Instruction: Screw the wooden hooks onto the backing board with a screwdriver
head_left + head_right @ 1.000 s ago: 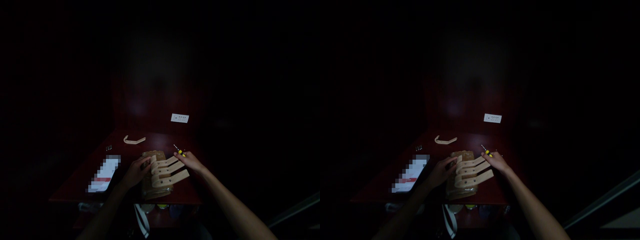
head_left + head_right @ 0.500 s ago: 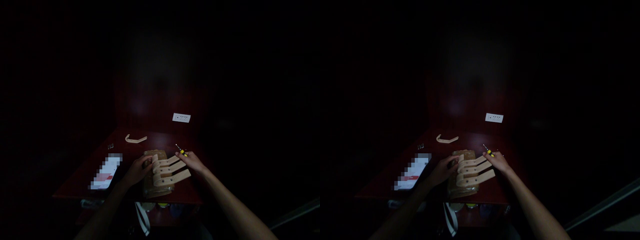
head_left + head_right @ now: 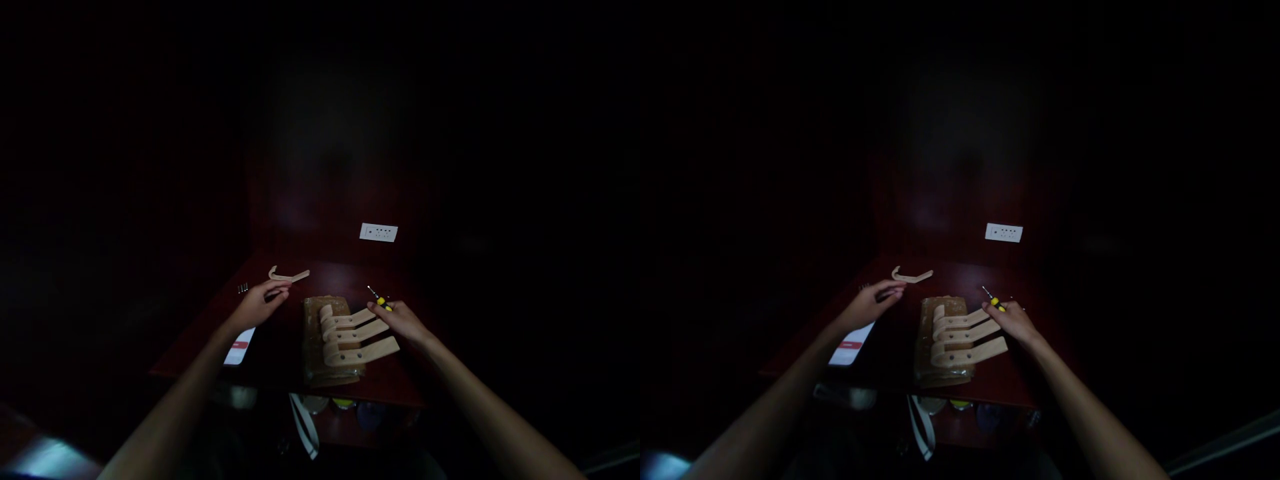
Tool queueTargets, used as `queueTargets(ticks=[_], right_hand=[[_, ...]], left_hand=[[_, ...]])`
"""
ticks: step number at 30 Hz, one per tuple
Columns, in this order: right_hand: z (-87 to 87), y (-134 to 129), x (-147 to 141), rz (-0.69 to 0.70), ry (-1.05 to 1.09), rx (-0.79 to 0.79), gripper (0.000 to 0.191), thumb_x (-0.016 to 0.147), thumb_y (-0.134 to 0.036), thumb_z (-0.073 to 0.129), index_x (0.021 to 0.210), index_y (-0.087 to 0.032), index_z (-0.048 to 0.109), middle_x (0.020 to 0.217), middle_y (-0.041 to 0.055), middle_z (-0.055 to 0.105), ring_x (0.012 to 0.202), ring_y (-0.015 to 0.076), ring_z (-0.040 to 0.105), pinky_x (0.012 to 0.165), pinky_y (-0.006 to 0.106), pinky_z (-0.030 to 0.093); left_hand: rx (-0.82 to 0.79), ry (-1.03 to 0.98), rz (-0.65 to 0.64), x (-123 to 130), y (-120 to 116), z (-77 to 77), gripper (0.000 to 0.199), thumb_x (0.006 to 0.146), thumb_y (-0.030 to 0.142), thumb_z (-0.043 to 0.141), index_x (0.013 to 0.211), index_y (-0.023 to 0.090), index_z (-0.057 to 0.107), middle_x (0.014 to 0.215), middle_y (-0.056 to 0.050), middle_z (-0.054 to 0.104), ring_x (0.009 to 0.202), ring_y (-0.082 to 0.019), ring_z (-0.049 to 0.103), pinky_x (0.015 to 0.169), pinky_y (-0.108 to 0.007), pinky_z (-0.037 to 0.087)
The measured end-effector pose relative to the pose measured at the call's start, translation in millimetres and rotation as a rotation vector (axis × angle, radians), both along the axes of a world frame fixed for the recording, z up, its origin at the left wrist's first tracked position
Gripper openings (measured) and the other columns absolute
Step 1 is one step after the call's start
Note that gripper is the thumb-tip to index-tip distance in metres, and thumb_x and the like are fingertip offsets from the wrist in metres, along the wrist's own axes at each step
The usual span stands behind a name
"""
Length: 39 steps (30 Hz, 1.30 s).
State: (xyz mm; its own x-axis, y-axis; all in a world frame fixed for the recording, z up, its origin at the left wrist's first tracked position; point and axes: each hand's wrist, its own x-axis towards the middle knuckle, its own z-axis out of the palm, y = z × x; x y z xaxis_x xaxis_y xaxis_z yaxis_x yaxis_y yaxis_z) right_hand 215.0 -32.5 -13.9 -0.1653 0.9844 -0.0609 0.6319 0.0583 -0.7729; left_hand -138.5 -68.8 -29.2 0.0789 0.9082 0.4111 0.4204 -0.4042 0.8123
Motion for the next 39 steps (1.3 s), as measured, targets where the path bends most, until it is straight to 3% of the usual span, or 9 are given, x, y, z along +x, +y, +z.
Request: queueTargets(ticks=[5, 8, 10, 14, 19, 27, 32, 36, 39], right_hand=[[2.2, 0.3, 1.2, 0.026, 0.038, -0.047, 0.047, 0.072, -0.058, 0.057, 0.072, -0.013, 0.069, 0.069, 0.0061, 0.067, 0.062, 0.0179, 0.060, 0.051, 0.023, 0.038], [3.7, 0.2, 0.9, 0.023, 0.019, -0.033, 0.042, 0.070, -0.055, 0.059, 0.069, -0.014, 0.067, 0.064, 0.0041, 0.064, 0.057, 0.0162, 0.057, 0.049, 0.023, 0.036], [4.7, -0.3, 0.2, 0.023, 0.014, -0.037, 0.041, 0.070, -0.054, 0.059, 0.067, -0.014, 0.066, 0.060, 0.0028, 0.062, 0.053, 0.0148, 0.054, 0.047, 0.023, 0.034], [5.2, -0.9, -0.4, 0.020, -0.006, -0.025, 0.041, 0.071, -0.054, 0.058, 0.063, -0.015, 0.063, 0.055, 0.0009, 0.058, 0.050, 0.0131, 0.050, 0.046, 0.023, 0.031], [4.1, -0.7, 0.5, 0.013, -0.038, 0.011, 0.044, 0.070, -0.058, 0.056, 0.059, -0.016, 0.059, 0.052, -0.0010, 0.052, 0.049, 0.0117, 0.046, 0.044, 0.023, 0.027], [1.6, 1.1, -0.5, 0.026, -0.012, 0.004, 0.046, 0.070, -0.060, 0.055, 0.059, -0.015, 0.059, 0.053, -0.0003, 0.052, 0.050, 0.0119, 0.046, 0.045, 0.022, 0.030], [0.2, 0.2, -0.8, 0.013, -0.015, 0.031, 0.045, 0.071, -0.059, 0.054, 0.060, -0.015, 0.059, 0.053, -0.0006, 0.051, 0.049, 0.0113, 0.045, 0.044, 0.022, 0.028], [0.8, -0.9, -0.3, -0.007, -0.036, 0.041, 0.046, 0.072, -0.059, 0.052, 0.061, -0.015, 0.060, 0.053, -0.0005, 0.051, 0.049, 0.0113, 0.045, 0.044, 0.022, 0.027], [0.6, -0.3, 0.5, 0.009, -0.054, 0.065, 0.047, 0.071, -0.061, 0.051, 0.057, -0.016, 0.056, 0.051, -0.0010, 0.049, 0.048, 0.0109, 0.043, 0.044, 0.023, 0.025]], left_hand=[[-0.145, 0.350, 0.267, -80.9, 33.0, 18.4, 0.039, 0.083, 0.040, 0.051, 0.111, 0.015, 0.061, 0.107, -0.007, 0.067, 0.093, -0.017, 0.063, 0.085, -0.026, 0.049], [-0.349, 0.666, 0.366, -118.3, 51.0, 14.6, 0.038, 0.082, 0.035, 0.050, 0.115, 0.018, 0.059, 0.110, -0.003, 0.066, 0.098, -0.014, 0.062, 0.085, -0.019, 0.045], [-0.432, 0.738, 0.406, -134.1, 59.0, 7.4, 0.037, 0.077, 0.037, 0.056, 0.108, 0.019, 0.065, 0.106, -0.005, 0.068, 0.097, -0.019, 0.063, 0.081, -0.022, 0.046], [-0.556, 0.811, 0.432, -147.8, 65.1, -10.9, 0.035, 0.071, 0.045, 0.059, 0.093, 0.021, 0.071, 0.092, -0.007, 0.071, 0.086, -0.024, 0.065, 0.070, -0.026, 0.047], [-0.612, 0.800, 0.470, -149.7, 66.2, -30.1, 0.036, 0.075, 0.048, 0.055, 0.099, 0.027, 0.070, 0.095, -0.005, 0.070, 0.086, -0.022, 0.065, 0.067, -0.024, 0.047], [-0.604, 0.718, 0.543, -144.6, 62.2, -35.3, 0.028, 0.079, 0.041, 0.050, 0.091, 0.026, 0.071, 0.091, -0.005, 0.070, 0.082, -0.023, 0.065, 0.063, -0.025, 0.047], [-0.348, 0.657, 0.697, -130.5, 54.8, -9.2, 0.029, 0.082, 0.034, 0.048, 0.102, 0.020, 0.063, 0.097, -0.010, 0.068, 0.092, -0.027, 0.064, 0.072, -0.031, 0.050], [-0.168, 0.220, 0.366, -77.9, 48.0, 39.3, 0.039, 0.089, 0.039, 0.039, 0.117, 0.014, 0.050, 0.099, -0.009, 0.065, 0.083, -0.019, 0.066, 0.066, -0.027, 0.053], [-0.095, 0.264, 0.061, -15.1, 37.2, 80.9, 0.043, 0.088, 0.044, 0.042, 0.116, 0.014, 0.053, 0.084, -0.005, 0.066, 0.075, -0.016, 0.065, 0.064, -0.026, 0.052]])
